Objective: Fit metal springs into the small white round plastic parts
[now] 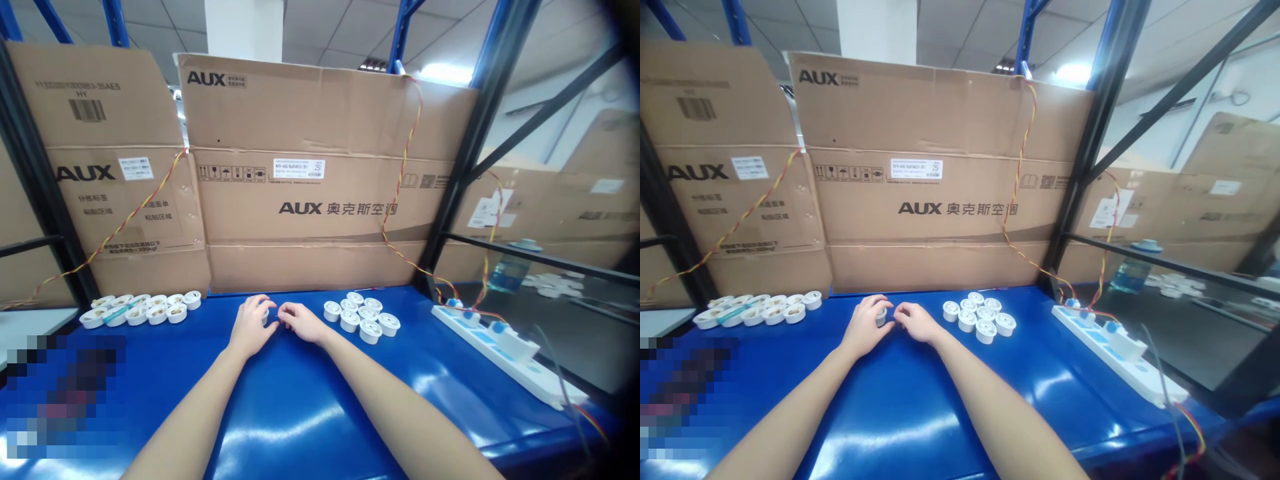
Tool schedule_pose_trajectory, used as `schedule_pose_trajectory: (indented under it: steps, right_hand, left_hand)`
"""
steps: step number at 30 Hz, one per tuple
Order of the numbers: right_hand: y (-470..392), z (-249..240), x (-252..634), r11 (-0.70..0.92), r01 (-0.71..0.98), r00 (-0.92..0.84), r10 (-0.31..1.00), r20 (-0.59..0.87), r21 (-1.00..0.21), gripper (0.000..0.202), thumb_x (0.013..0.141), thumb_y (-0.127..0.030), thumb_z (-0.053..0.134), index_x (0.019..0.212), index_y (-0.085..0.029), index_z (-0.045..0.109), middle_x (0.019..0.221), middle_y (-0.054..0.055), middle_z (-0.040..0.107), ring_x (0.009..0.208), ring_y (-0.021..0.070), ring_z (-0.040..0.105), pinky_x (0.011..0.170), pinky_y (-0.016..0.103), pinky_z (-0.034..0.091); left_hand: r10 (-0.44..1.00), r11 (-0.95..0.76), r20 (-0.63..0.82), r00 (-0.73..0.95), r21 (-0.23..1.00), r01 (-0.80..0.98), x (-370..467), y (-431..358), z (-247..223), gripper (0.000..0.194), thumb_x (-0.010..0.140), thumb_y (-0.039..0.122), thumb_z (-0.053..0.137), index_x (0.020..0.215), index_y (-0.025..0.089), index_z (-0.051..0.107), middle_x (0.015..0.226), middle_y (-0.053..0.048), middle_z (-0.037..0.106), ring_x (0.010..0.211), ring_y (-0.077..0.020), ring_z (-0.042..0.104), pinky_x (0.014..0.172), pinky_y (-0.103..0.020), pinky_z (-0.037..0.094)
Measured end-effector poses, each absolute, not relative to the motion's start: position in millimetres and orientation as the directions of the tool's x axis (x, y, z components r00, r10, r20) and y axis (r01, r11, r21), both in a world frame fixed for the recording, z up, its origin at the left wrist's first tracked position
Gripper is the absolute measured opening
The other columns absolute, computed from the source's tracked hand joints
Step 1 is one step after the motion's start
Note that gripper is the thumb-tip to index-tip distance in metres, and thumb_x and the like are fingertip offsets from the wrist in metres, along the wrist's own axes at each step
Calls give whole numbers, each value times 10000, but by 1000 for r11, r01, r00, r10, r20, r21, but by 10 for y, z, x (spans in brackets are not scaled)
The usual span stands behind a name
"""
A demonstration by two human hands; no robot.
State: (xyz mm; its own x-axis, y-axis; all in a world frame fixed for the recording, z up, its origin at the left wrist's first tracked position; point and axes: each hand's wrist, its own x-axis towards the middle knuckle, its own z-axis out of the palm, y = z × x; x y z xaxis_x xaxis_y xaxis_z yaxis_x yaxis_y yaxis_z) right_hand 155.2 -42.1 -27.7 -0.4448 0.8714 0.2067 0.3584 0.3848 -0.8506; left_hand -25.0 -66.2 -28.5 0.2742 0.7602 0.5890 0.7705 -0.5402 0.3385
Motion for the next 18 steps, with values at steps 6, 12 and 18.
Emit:
schedule_pose_trajectory:
  steps: [6,12,18]
  right_hand:
    - [-453,-252,1549,460,527,-345,884,315,-715,181,886,-313,467,826,-181,577,766,3,624,674,130,546,648,246,402]
    - [-534,-158,1520,564,543,-342,825,450,-621,167,904,-278,464,821,-182,573,795,9,630,707,137,540,674,249,391]
    - [-613,-112,1493,652,591,-424,752,505,-475,124,901,-244,495,828,-187,578,849,24,634,742,141,545,688,243,378]
  left_hand:
    - [900,-355,401,170,451,819,-331,-574,-428,424,801,234,579,1218,245,505,1151,-86,611,1066,-278,566,887,-416,446]
    - [840,-493,482,249,487,721,-278,-626,-374,514,762,161,595,1247,279,473,1198,-52,612,1078,-243,579,897,-362,460]
    - [848,-477,465,254,459,750,-247,-714,-279,355,774,186,587,1114,280,552,982,-32,658,905,-225,610,758,-311,464]
